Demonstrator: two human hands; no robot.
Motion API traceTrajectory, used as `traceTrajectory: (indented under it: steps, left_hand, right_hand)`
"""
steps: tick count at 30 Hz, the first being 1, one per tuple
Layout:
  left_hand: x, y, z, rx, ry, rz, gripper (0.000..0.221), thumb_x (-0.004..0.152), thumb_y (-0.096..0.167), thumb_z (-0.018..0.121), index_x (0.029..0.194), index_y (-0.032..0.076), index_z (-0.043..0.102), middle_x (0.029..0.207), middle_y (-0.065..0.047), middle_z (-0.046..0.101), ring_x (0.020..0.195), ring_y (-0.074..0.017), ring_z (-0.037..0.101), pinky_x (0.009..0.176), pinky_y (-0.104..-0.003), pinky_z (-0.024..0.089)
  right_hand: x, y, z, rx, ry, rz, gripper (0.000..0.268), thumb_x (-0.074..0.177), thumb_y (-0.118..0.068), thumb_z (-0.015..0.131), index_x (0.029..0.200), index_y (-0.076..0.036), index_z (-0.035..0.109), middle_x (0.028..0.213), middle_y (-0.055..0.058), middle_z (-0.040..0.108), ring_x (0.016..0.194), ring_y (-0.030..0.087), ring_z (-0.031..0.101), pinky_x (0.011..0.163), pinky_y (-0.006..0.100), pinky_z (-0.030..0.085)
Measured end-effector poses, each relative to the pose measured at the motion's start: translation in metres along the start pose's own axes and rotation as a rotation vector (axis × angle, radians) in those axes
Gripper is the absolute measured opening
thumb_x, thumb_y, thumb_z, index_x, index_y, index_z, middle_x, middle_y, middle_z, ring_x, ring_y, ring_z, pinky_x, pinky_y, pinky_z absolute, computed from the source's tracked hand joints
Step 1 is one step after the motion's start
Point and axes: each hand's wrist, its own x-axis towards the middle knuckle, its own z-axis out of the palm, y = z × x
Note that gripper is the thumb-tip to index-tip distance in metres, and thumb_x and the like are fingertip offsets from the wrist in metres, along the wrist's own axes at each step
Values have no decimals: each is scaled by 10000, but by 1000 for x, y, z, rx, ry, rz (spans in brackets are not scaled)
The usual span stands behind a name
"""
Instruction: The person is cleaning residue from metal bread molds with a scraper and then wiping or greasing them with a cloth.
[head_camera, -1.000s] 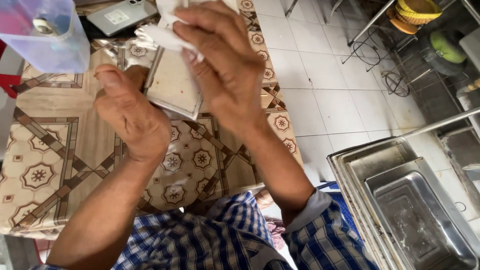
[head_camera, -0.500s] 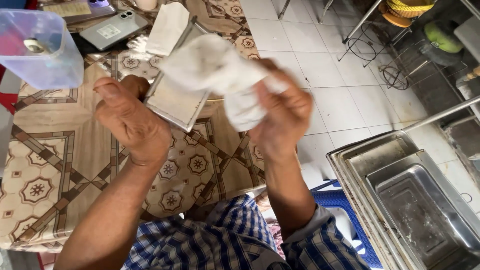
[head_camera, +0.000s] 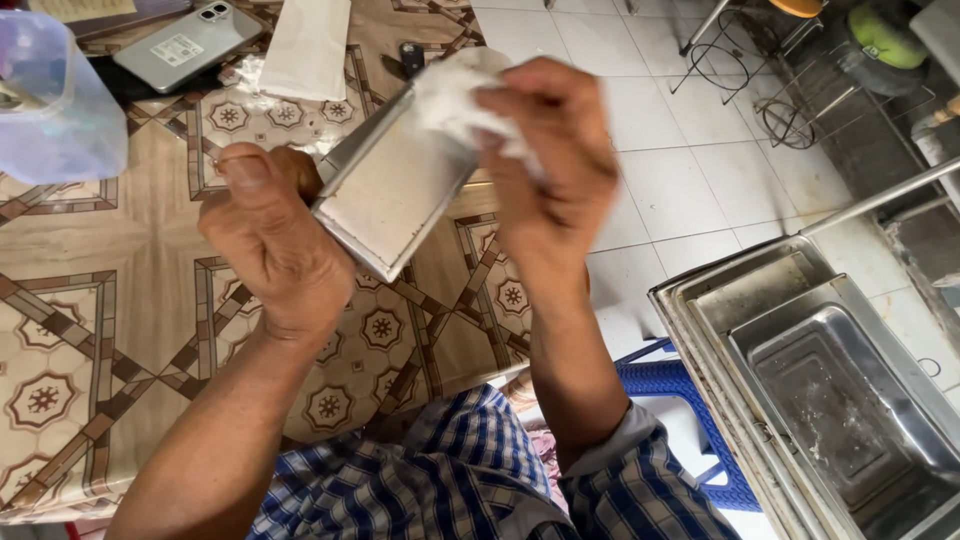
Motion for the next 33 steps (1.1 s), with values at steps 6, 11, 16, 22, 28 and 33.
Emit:
traceTrajectory:
  steps: [6,11,16,22,28,33]
  left_hand:
    - [-3,-5,11,124,7,90,606,1166,312,376,602,115,281,499,-24,223,416,-160,178,463,-385,117]
    - [-7,-6,16,76,-85,106,572,1168,210,383,611,93,328,510,-30,246,432,-173,205,481,-384,139]
    - [-11,-4,19,76,-102,69,577,1170,243,398,616,93,336,517,-27,244,438,-168,200,482,-385,140]
    - [-26,-16,15,175,-207,118,541,1170,202,377,653,54,441,493,-46,351,394,-172,345,402,-367,222]
    - [-28,-27,5,129,-207,146,523,1155,153,411,639,92,356,499,-28,287,413,-163,270,434,-365,177]
    - [-25,-21,5,73,-188,160,527,1138,104,393,619,97,294,496,-34,268,410,-166,242,429,-363,161]
  right_hand:
    - [-27,-27,2,-308,-217,-129,222,878,172,571,1067,58,588,1076,136,485,930,269,522,705,341,476]
    - [-45,-29,-40,147,-71,236,200,961,38,664,1118,-76,713,1173,80,683,1123,211,644,1037,345,540]
    - [-40,-9,-37,-15,8,193,202,944,26,672,1110,-86,691,1110,77,641,1071,212,597,923,318,523]
    - [-63,-35,-3,-301,-191,67,245,808,128,575,1033,30,575,1042,119,520,955,247,517,782,357,468]
    - [-64,3,-17,-246,-170,72,280,840,158,540,1063,-9,574,1084,127,540,959,256,554,729,318,545]
    - [-71,-18,-2,-361,-144,142,248,877,22,566,1117,-37,574,1113,97,511,1083,259,591,853,322,615]
